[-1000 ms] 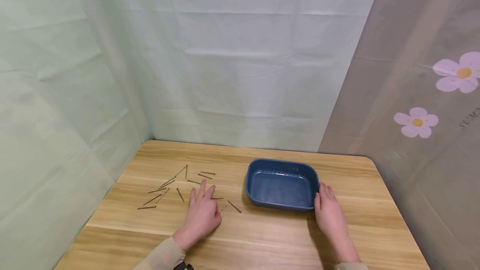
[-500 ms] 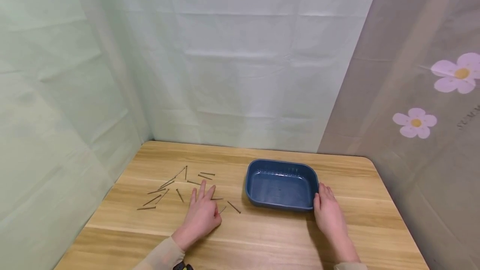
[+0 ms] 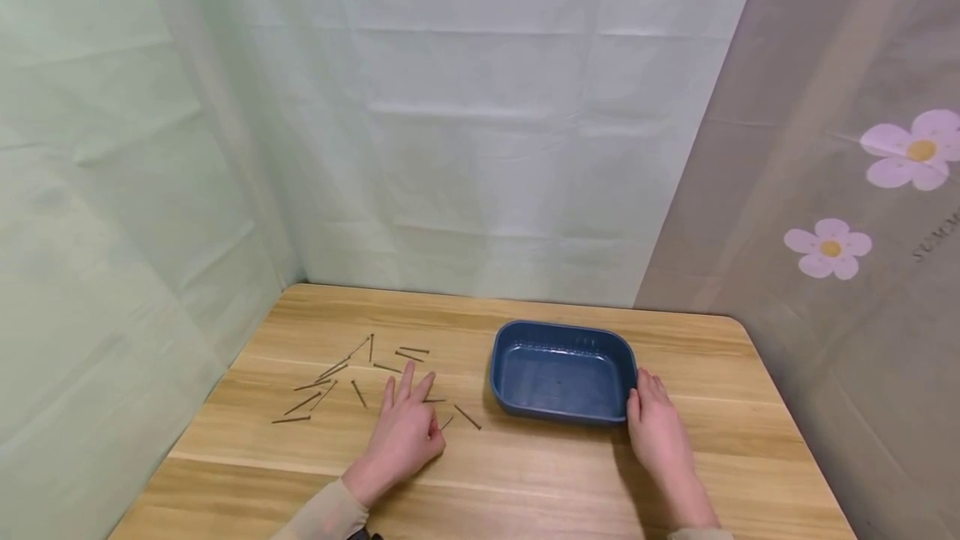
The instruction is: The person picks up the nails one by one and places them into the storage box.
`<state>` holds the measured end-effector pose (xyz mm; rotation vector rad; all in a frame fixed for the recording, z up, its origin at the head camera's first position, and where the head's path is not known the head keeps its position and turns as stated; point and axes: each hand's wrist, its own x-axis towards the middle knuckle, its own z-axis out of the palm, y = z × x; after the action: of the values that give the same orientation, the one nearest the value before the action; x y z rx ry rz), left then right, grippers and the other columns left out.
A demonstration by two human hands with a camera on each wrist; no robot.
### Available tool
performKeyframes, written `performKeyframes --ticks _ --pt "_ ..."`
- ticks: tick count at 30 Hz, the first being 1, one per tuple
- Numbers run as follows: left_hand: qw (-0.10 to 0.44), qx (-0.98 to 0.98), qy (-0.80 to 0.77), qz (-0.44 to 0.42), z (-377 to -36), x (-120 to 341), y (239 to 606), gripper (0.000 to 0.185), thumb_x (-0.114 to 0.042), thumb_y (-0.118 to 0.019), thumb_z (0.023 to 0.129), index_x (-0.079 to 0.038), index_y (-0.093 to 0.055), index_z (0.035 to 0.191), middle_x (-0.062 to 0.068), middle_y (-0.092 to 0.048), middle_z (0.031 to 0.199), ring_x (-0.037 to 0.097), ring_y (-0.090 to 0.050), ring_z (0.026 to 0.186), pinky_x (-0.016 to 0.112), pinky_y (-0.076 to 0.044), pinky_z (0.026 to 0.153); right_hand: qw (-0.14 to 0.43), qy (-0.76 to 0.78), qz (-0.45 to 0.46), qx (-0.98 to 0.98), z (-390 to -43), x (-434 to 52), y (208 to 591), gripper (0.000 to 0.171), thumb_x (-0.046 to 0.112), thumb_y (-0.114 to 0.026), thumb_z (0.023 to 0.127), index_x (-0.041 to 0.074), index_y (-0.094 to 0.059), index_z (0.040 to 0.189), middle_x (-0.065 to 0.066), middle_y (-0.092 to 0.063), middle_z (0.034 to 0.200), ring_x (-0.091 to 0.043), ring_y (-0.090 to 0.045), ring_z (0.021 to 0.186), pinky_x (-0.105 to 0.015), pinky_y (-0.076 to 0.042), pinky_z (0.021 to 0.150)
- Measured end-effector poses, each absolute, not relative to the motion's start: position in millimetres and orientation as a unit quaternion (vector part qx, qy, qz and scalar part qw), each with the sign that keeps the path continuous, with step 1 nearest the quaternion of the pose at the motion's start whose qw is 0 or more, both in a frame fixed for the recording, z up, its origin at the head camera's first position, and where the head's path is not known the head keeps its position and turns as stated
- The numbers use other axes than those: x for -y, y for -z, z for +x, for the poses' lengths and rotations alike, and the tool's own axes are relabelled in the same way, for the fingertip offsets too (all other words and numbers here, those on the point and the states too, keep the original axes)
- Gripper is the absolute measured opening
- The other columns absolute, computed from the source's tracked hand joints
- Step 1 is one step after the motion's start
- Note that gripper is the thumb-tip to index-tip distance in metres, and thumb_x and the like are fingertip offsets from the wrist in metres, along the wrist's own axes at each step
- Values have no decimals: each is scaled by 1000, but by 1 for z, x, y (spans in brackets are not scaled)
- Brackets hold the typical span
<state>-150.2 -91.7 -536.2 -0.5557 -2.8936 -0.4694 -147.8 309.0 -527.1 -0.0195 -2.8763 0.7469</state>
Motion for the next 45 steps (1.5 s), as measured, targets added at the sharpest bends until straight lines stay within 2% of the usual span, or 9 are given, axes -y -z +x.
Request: performKeyframes --ticks 10,17,25,34,45 --pt "143 947 206 -201 -158 76 518 33 -13 -76 74 -25 -52 55 24 -58 151 54 -25 156 78 -22 118 102 -243 0 965 -149 -308 527 50 13 -49 112 -19 -44 150 -42 -45 152 -59 -42 143 -68 -35 116" --pt "132 942 228 -209 -167 52 496 29 -17 -78 77 -26 -58 58 21 -56 155 53 -25 157 77 -21 119 107 -243 4 964 -150 -310 527 49 12 -48 112 -19 -44 149 -42 -45 152 -60 -42 143 -69 -35 116" --pt "115 940 238 -217 -175 23 482 31 -19 -76 79 -28 -54 58 17 -52 160 51 -20 159 73 -18 123 104 -242 1 965 -150 -311 528 49 13 -47 112 -18 -44 150 -41 -45 152 -59 -42 143 -69 -35 116" --pt "112 941 227 -224 -184 -1 478 30 -23 -77 80 -28 -56 60 13 -49 163 49 -19 160 70 -20 124 89 -240 -4 967 -151 -312 529 51 14 -44 113 -19 -41 152 -42 -40 156 -61 -35 146 -70 -31 118" --pt "99 946 203 -231 -198 -25 478 34 -27 -76 84 -28 -55 58 12 -50 163 44 -15 162 68 -22 125 113 -230 12 966 -153 -313 531 48 11 -46 113 -21 -44 149 -42 -44 153 -62 -39 143 -70 -33 117"
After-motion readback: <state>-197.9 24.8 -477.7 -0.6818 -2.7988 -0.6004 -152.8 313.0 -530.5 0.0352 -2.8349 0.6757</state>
